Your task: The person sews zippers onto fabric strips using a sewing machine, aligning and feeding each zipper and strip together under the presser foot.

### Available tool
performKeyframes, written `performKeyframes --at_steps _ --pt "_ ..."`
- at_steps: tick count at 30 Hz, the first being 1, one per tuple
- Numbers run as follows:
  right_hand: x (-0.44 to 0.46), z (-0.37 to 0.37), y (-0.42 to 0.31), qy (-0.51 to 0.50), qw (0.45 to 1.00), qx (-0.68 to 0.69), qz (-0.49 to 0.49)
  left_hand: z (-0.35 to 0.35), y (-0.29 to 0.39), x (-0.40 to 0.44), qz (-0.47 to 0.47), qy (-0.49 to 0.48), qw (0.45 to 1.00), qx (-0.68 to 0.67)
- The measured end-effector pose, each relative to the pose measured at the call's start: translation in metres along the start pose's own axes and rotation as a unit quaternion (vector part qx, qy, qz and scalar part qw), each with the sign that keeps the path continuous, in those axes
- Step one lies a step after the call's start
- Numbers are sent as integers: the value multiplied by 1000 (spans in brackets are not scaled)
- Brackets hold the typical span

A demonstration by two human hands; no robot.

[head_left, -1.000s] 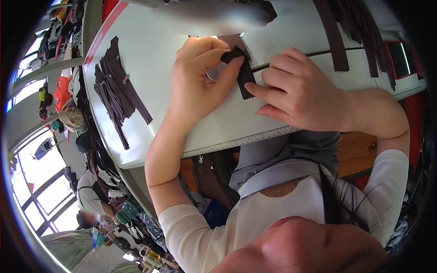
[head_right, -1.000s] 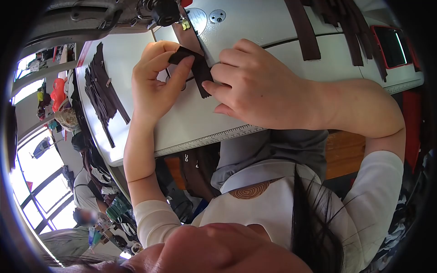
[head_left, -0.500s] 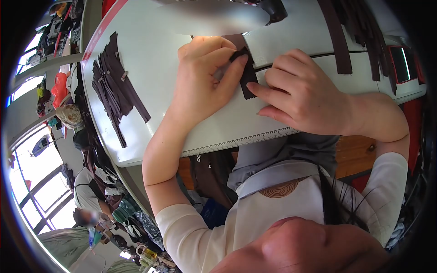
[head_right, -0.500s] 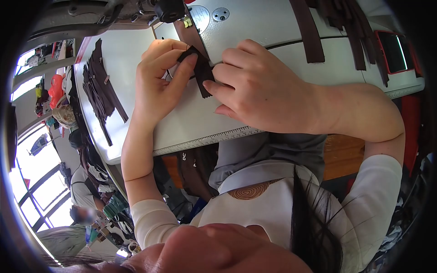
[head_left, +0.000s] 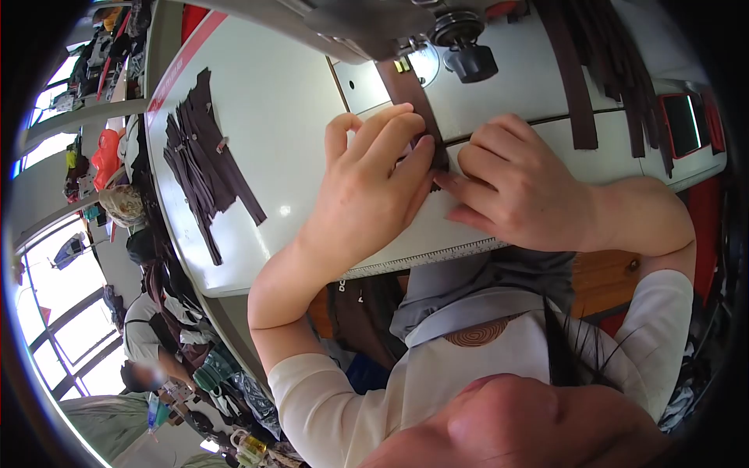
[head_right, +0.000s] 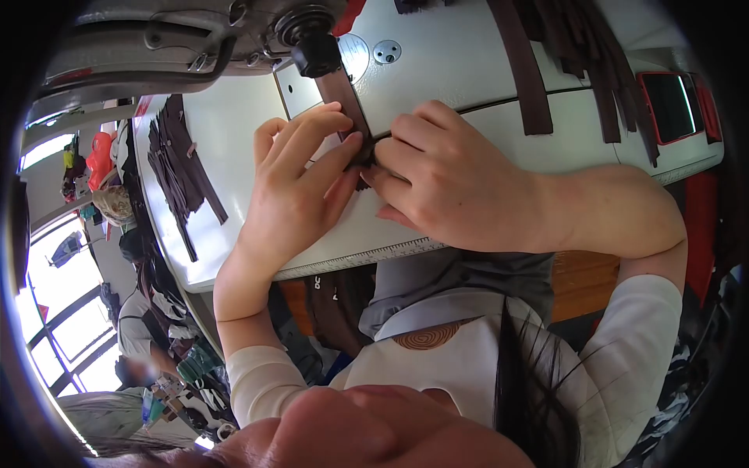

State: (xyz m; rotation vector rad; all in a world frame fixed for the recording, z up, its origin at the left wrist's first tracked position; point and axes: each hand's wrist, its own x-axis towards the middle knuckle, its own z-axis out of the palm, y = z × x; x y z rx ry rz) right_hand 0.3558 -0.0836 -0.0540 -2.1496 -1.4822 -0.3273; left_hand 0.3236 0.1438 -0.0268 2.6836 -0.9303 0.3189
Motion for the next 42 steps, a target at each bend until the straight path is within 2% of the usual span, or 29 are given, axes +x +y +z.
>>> performKeyframes --at_steps 2,14,33,42 --pt "-3 1 -3 -10 999 31 2 0 0 -4 -4 -12 1000 -6" --pt "-2 -1 -4 -23 1000 10 20 2 1 -5 -7 -8 1000 16" --pt "14 2 16 16 998 0 66 11 -30 11 -35 24 999 -16" --pt "20 10 24 34 996 -31 78 21 -45 19 -30 90 995 -34"
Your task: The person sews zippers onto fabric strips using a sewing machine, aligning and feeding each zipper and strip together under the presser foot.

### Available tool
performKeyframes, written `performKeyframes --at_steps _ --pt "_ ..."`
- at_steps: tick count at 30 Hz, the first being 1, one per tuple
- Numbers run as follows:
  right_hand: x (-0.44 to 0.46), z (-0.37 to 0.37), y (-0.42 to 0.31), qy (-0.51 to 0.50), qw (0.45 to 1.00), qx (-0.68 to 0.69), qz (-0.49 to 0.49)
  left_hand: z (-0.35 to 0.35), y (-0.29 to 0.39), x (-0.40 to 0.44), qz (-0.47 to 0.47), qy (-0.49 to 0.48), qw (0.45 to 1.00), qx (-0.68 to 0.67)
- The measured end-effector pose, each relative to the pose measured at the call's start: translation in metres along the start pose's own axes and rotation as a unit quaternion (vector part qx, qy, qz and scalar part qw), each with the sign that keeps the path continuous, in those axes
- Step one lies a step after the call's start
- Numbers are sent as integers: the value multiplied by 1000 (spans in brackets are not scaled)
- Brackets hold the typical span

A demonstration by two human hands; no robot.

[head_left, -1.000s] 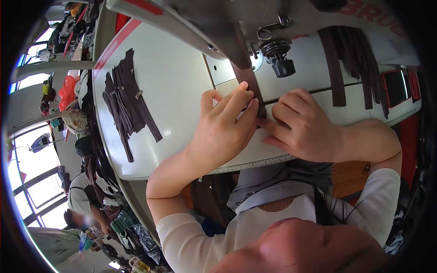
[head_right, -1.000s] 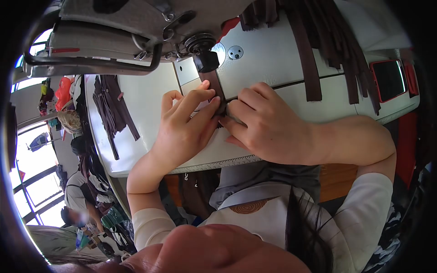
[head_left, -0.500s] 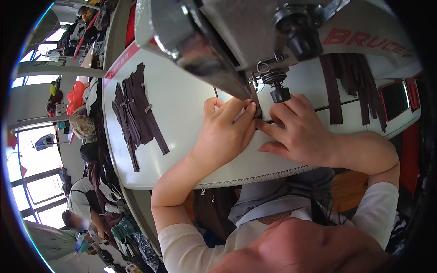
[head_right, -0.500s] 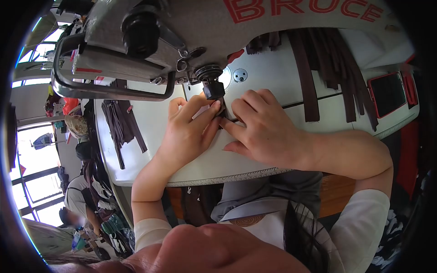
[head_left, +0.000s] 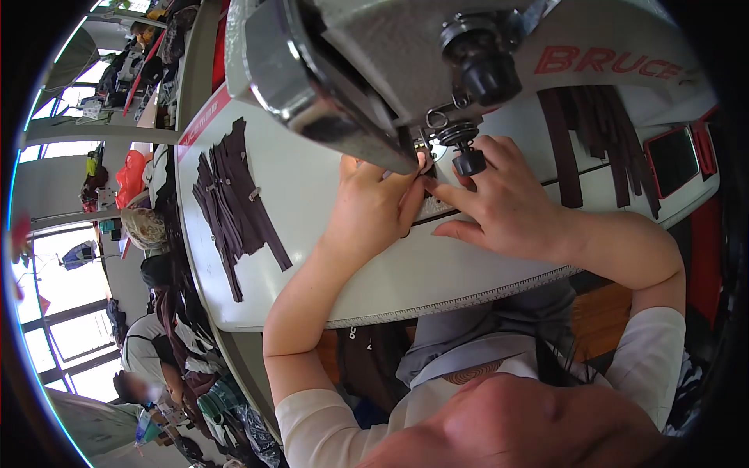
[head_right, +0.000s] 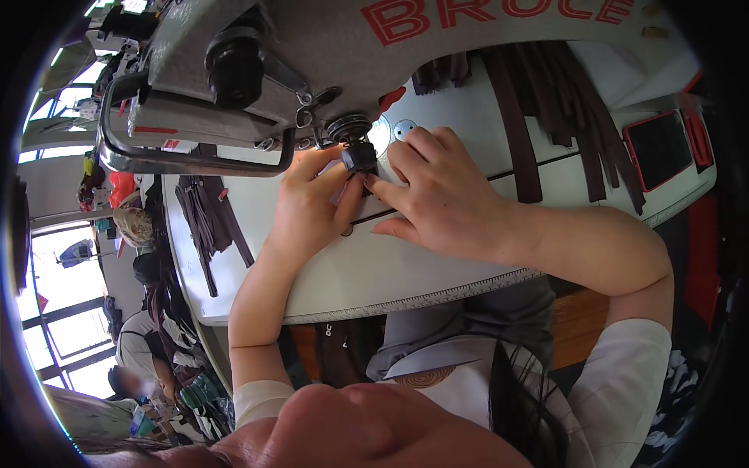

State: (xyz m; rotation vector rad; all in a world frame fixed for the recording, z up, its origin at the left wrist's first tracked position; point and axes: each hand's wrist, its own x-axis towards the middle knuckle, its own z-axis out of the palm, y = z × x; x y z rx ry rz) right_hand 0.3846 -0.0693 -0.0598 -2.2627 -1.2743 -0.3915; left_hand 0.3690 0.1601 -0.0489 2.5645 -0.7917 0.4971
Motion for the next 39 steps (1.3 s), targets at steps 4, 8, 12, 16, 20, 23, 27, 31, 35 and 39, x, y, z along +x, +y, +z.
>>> performKeyframes --at_steps 4,8,12,16,20,23,27,31,35,39 --pt "-2 -1 0 1 1000 -4 -10 1 -4 -3 -23 -11 1000 3" --pt "-6 -6 -2 -4 1000 22 -20 -5 0 1 3 10 1000 20" --pt "-9 -4 -3 0 999 29 -14 7 -1 -8 -179 42 974 -135" --pt "-9 -2 -3 2 999 36 -11 17 -3 -12 -187 51 971 -141" --pt "-10 -2 -4 0 1000 30 -10 15 -1 -10 -167 29 979 -114" --pt "-9 -1 -4 7 1000 25 -10 10 4 -8 -161 7 984 -75" --pt "-9 -2 -4 3 1000 21 -8 10 3 -8 -147 13 987 -64" --pt "-9 -3 -5 3 1000 14 -7 11 5 -8 -114 31 992 -37" --pt "-10 -3 -5 3 1000 11 -8 12 4 -6 -62 61 996 -27" --pt "-10 -3 -6 0 1000 16 -4 11 4 -8 -84 52 994 -42"
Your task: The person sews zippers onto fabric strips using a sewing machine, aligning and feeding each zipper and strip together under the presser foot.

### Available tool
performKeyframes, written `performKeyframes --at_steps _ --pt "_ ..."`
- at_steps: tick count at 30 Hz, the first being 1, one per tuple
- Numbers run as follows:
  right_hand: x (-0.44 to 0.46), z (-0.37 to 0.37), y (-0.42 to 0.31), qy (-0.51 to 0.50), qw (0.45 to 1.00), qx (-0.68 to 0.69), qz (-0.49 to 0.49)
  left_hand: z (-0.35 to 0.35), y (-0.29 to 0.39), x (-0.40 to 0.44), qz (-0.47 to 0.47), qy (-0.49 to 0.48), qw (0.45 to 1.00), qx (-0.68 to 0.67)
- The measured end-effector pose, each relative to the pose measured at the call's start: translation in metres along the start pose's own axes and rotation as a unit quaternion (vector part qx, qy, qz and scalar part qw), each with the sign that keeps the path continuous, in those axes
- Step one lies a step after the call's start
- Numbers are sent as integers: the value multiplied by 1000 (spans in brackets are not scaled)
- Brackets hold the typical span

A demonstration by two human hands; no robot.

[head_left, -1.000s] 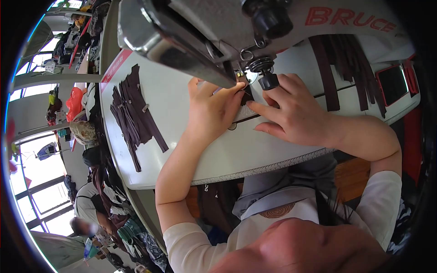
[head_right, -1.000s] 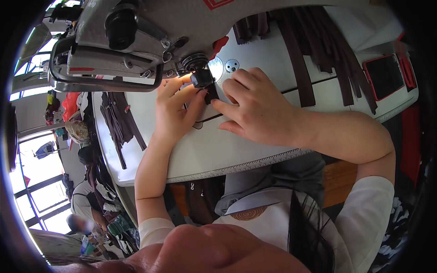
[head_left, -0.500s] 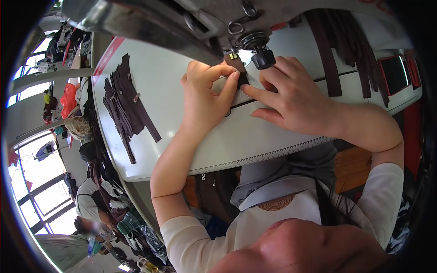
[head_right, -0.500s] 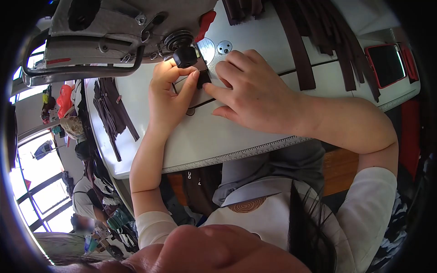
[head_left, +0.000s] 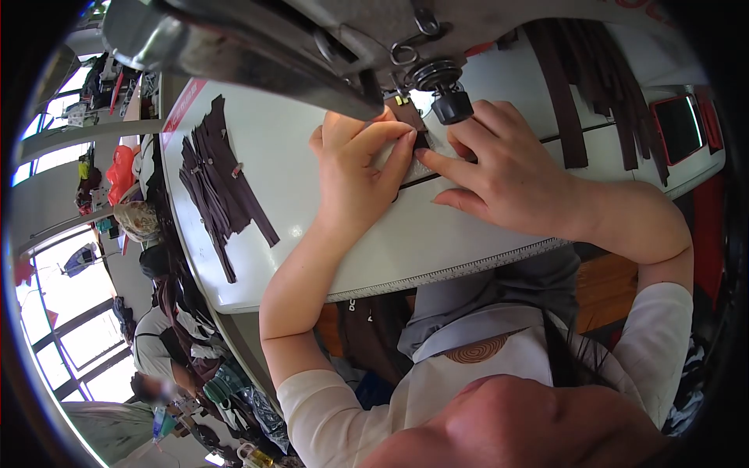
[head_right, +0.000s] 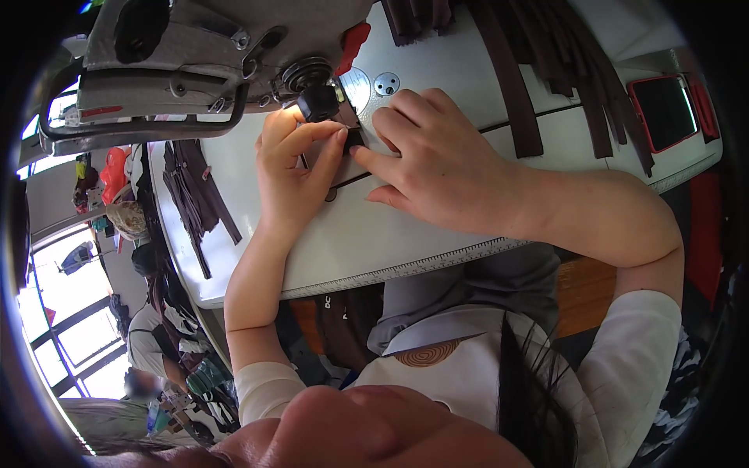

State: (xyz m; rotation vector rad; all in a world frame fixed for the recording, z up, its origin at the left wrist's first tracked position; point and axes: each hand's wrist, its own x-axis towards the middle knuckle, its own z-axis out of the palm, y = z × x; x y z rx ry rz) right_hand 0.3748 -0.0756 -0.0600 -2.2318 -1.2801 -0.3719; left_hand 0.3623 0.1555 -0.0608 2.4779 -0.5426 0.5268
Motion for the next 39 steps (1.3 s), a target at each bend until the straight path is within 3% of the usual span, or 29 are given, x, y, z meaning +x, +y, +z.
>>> performKeyframes --at_steps 2,5,8,11,19,32,39 --pt "0 -1 0 -5 1000 3 3 2 -4 -4 -43 -17 998 -37" --pt "0 0 0 -6 1000 9 7 -2 1 -3 -35 -37 998 -24" --pt "0 -1 0 -8 1000 8 6 -5 1 0 73 -14 997 32" --pt "0 -1 -1 -14 1000 7 8 -2 0 -4 84 -9 996 36" --pt "2 -6 14 -5 999 47 -10 -22 23 -6 119 -109 977 137" --pt "7 2 15 34 998 -35 -30 -27 24 -12 75 -121 986 90" --pt "6 0 10 42 997 -60 -16 -24 29 -15 79 -112 980 144"
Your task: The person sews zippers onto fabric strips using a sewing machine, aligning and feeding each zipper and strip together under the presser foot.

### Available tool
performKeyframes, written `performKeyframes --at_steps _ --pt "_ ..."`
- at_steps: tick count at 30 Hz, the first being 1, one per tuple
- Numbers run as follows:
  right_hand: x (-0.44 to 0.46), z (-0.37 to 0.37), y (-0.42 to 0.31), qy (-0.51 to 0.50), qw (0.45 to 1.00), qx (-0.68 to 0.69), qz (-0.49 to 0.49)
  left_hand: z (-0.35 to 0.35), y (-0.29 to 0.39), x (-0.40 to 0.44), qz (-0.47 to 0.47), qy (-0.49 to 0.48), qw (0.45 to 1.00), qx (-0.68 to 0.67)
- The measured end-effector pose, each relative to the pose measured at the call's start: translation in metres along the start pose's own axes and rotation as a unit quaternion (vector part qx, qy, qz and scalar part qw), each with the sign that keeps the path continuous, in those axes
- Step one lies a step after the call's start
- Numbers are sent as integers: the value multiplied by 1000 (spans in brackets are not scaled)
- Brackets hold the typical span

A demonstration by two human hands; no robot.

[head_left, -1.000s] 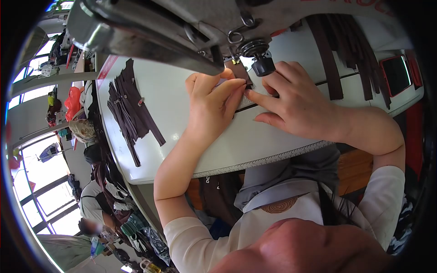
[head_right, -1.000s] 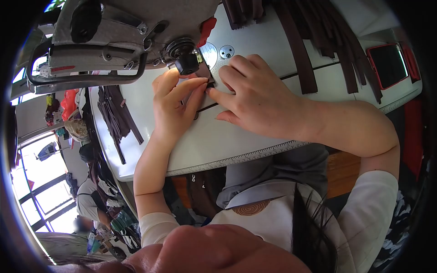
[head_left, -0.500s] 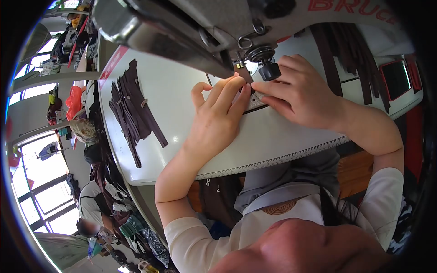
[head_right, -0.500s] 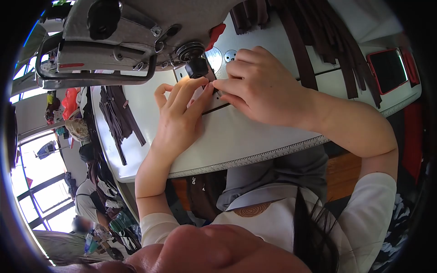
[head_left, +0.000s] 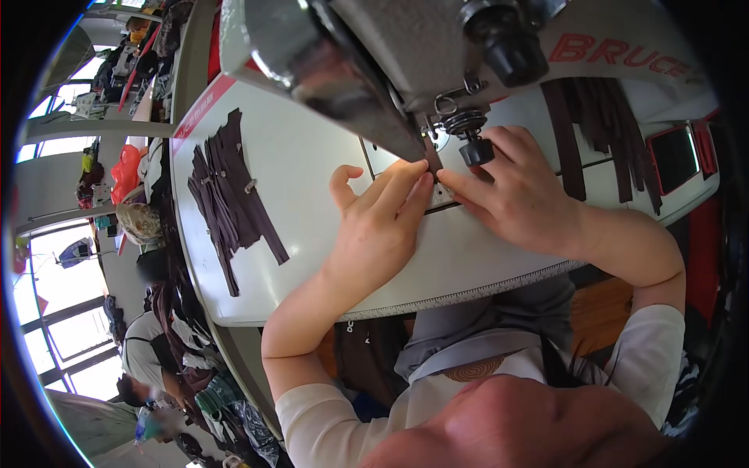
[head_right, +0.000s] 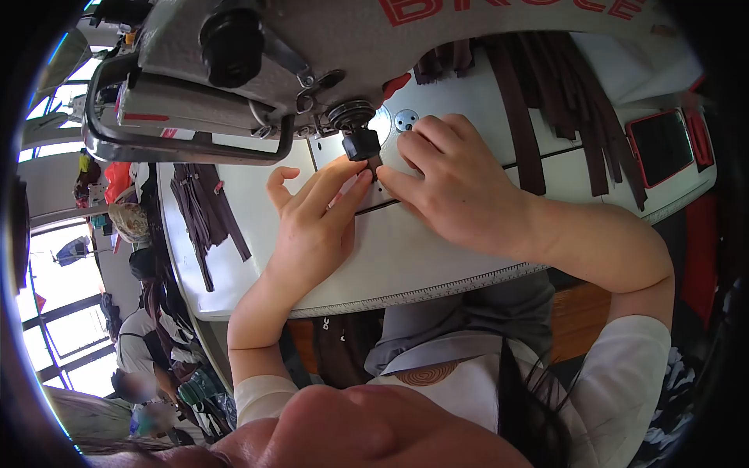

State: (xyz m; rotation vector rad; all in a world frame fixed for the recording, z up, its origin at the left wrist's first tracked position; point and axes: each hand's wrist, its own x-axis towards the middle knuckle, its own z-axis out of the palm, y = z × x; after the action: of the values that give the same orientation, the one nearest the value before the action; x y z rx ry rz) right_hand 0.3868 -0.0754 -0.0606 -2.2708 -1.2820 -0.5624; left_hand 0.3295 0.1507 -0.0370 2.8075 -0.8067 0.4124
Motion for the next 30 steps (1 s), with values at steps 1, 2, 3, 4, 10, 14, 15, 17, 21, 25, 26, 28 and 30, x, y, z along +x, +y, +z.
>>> performKeyframes --at_steps 1,2,3,4,10,14,15,17,21,25,26,28,30 --pt "0 0 0 -4 1000 0 5 1 0 0 -1 5 1000 7" --pt "0 1 0 -8 1000 1 11 3 0 0 0 13 1000 23" --pt "2 0 0 -4 1000 0 14 4 0 1 -1 17 999 31" --pt "3 -1 0 0 1000 -1 18 4 -1 2 -2 19 999 38" --pt "6 5 8 8 999 -14 28 9 -5 3 -21 8 999 41" --pt "9 8 11 15 999 -14 37 12 -11 6 -27 6 999 42" --pt "10 8 12 19 999 -15 40 13 -11 7 -31 9 999 41" --pt "10 10 13 30 998 -17 44 14 -11 8 -41 13 998 41" --pt "10 12 14 15 998 -6 62 19 -16 7 -70 0 998 6" --pt "6 17 14 16 998 -5 67 20 -22 11 -100 -21 994 -26" --pt "5 17 14 21 997 -5 67 21 -25 11 -91 -12 996 -18" --pt "4 18 15 5 997 1 72 24 -30 11 -99 -20 995 -25" --pt "3 19 14 -3 996 22 86 24 -34 11 -81 -6 996 -35"
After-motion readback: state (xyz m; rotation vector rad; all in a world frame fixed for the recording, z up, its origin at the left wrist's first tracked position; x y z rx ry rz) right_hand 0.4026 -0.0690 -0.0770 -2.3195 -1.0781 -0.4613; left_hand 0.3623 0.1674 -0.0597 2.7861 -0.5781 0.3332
